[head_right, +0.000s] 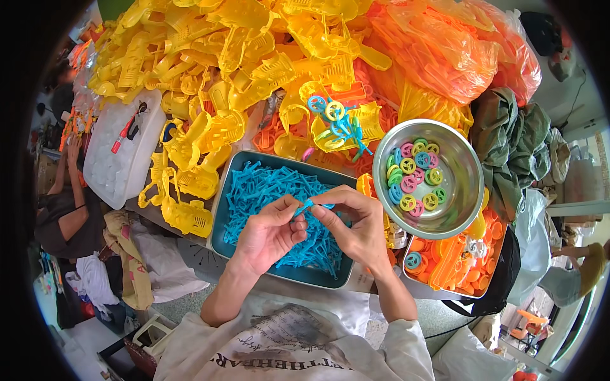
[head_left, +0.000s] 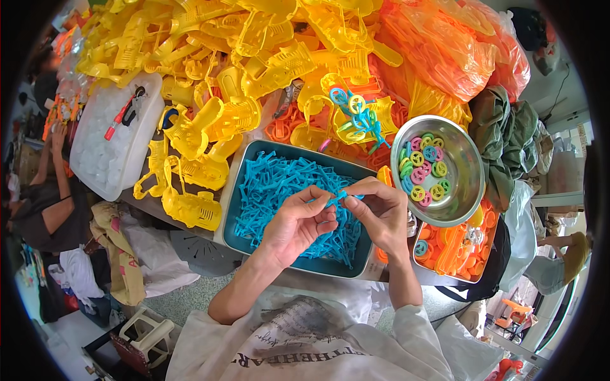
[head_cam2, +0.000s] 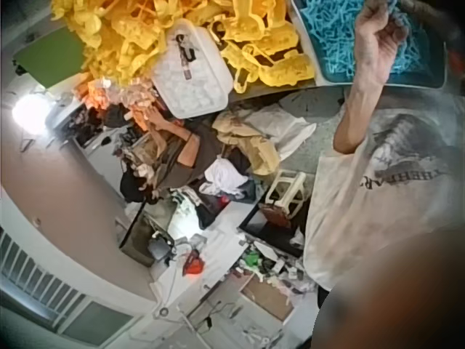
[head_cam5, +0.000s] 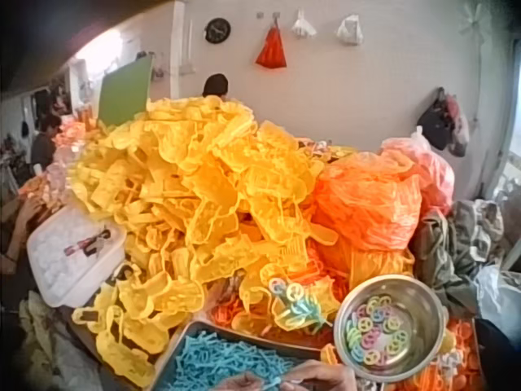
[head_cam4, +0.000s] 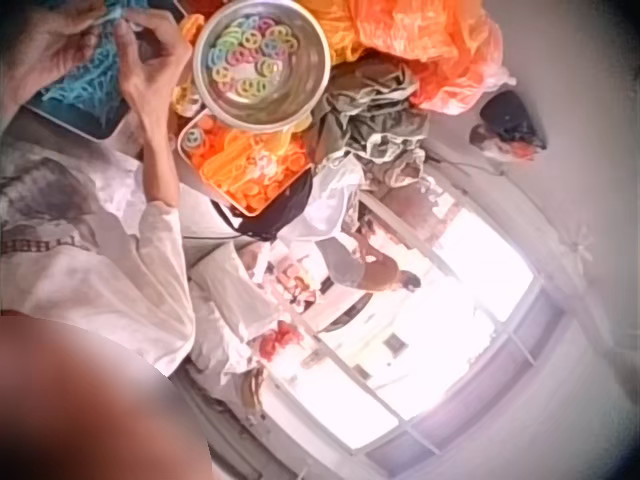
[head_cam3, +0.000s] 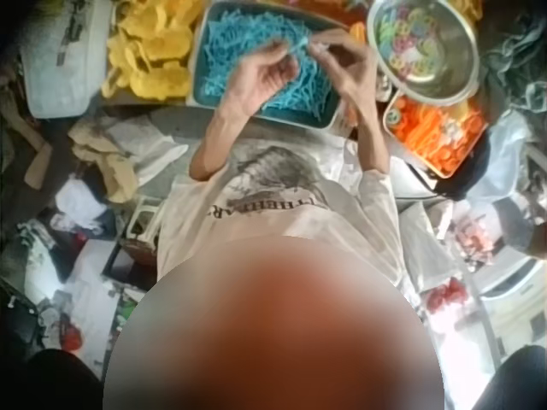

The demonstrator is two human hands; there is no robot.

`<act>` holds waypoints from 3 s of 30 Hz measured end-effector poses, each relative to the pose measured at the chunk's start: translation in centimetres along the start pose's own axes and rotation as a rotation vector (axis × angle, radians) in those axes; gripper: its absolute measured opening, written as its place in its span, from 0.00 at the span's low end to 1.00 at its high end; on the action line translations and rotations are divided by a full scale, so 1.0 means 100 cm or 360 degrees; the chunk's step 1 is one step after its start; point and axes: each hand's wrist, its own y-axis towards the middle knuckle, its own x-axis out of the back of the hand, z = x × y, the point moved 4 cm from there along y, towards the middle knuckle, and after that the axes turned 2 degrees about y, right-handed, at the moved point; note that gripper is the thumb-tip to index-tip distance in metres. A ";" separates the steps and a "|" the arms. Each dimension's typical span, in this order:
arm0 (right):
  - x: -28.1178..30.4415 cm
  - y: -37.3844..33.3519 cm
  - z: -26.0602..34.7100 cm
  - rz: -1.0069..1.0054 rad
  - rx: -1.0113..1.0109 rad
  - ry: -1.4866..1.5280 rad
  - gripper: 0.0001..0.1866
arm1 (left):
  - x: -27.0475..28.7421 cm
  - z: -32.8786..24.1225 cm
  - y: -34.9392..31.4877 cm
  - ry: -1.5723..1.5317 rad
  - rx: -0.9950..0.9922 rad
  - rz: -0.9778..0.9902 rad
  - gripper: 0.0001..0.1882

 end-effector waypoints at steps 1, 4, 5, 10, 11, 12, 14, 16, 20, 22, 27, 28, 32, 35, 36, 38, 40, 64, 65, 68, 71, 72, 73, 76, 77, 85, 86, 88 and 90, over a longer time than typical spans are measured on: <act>0.000 0.000 0.000 0.0003 0.0012 -0.0017 0.08 | 0.000 0.001 0.000 -0.0006 -0.0002 -0.0003 0.06; 0.000 -0.001 0.001 -0.0002 0.0009 -0.0032 0.07 | 0.003 0.007 0.002 -0.0204 0.0048 -0.0015 0.05; 0.000 -0.001 0.001 -0.0013 0.0001 -0.0028 0.07 | 0.002 0.008 0.004 -0.0279 0.0083 0.0031 0.05; -0.003 0.002 0.004 -0.0037 0.0059 -0.0365 0.08 | 0.007 0.011 0.004 -0.0298 0.0012 0.0043 0.05; -0.006 0.002 0.007 -0.0049 0.0161 -0.0621 0.09 | 0.005 0.010 0.002 -0.0178 -0.0102 -0.0050 0.06; -0.008 0.002 0.008 -0.0019 0.0156 -0.0605 0.09 | 0.003 0.008 0.001 -0.0057 -0.0217 -0.0146 0.06; -0.009 -0.003 0.021 -0.0148 0.0483 -0.0856 0.12 | -0.003 0.009 0.000 -0.0032 -0.0267 -0.0181 0.05; -0.011 -0.007 0.025 -0.0154 0.0494 -0.0873 0.13 | -0.006 0.009 -0.001 0.0244 -0.0324 -0.0124 0.04; -0.016 -0.010 0.027 -0.0102 0.0435 -0.0987 0.12 | -0.009 0.008 -0.006 0.0306 -0.0284 -0.0161 0.02; -0.019 -0.011 0.028 -0.0120 0.0445 -0.1081 0.12 | -0.009 0.009 -0.004 0.0290 -0.0279 -0.0172 0.02; -0.022 -0.013 0.020 -0.0165 0.0488 -0.1101 0.10 | -0.005 0.008 -0.002 0.0287 -0.0255 -0.0170 0.03; -0.024 -0.012 0.018 -0.0151 0.0537 -0.1113 0.09 | -0.003 0.005 -0.003 0.0277 -0.0269 -0.0207 0.04; -0.018 -0.008 0.000 -0.0109 0.0167 -0.0502 0.05 | -0.008 -0.003 -0.016 0.0380 -0.0239 -0.0212 0.11; -0.018 -0.006 0.000 0.0060 0.0301 -0.0443 0.05 | -0.006 -0.009 -0.022 0.0607 -0.0264 -0.0122 0.13; -0.017 -0.005 -0.001 0.0032 0.0270 -0.0354 0.06 | -0.005 -0.019 -0.028 0.0760 -0.0324 -0.0187 0.14; -0.011 -0.005 -0.003 -0.0047 0.0254 -0.0243 0.07 | 0.001 -0.047 -0.047 0.1187 -0.0734 -0.0452 0.14; -0.008 -0.003 -0.004 -0.0032 0.0253 -0.0267 0.07 | 0.028 -0.071 -0.067 0.1654 -0.1404 -0.0917 0.12; -0.022 0.001 -0.013 0.0316 0.0271 -0.0489 0.05 | 0.012 -0.051 -0.071 0.3022 -0.1308 -0.0817 0.07; -0.022 0.001 -0.013 0.0353 0.0324 -0.0503 0.05 | 0.010 -0.048 -0.070 0.3068 -0.1213 -0.0759 0.08; -0.024 -0.002 -0.020 0.0241 -0.0062 -0.0173 0.06 | 0.009 -0.048 -0.071 0.3189 -0.1082 -0.0759 0.09; -0.024 -0.004 -0.018 0.0266 -0.0212 -0.0075 0.07 | 0.019 -0.049 -0.069 0.3183 -0.1009 -0.0801 0.09; -0.024 -0.003 -0.018 0.0261 -0.0211 -0.0075 0.07 | 0.018 -0.048 -0.067 0.3185 -0.1010 -0.0795 0.09; -0.025 -0.003 -0.018 0.0235 -0.0209 -0.0052 0.07 | 0.013 -0.047 -0.066 0.3146 -0.1146 -0.0771 0.10; -0.025 -0.002 -0.019 0.0208 -0.0218 -0.0010 0.07 | 0.007 -0.038 -0.052 0.3152 -0.1213 -0.0681 0.11; -0.025 -0.001 -0.020 0.0215 -0.0228 0.0013 0.07 | 0.008 -0.035 -0.048 0.3201 -0.1145 -0.0626 0.11; -0.021 -0.001 -0.021 0.0199 -0.0298 0.0100 0.10 | 0.013 -0.039 -0.040 0.2927 -0.1081 -0.0621 0.09; -0.020 -0.001 -0.019 0.0190 -0.0287 0.0099 0.10 | 0.010 -0.041 -0.041 0.2934 -0.1090 -0.0608 0.09; -0.019 -0.002 -0.018 0.0194 -0.0330 0.0009 0.10 | 0.007 -0.050 -0.044 0.2343 -0.1105 -0.0696 0.08; -0.017 -0.003 -0.020 0.0172 -0.0389 0.0044 0.10 | 0.004 -0.053 -0.040 0.2206 -0.1091 -0.0623 0.07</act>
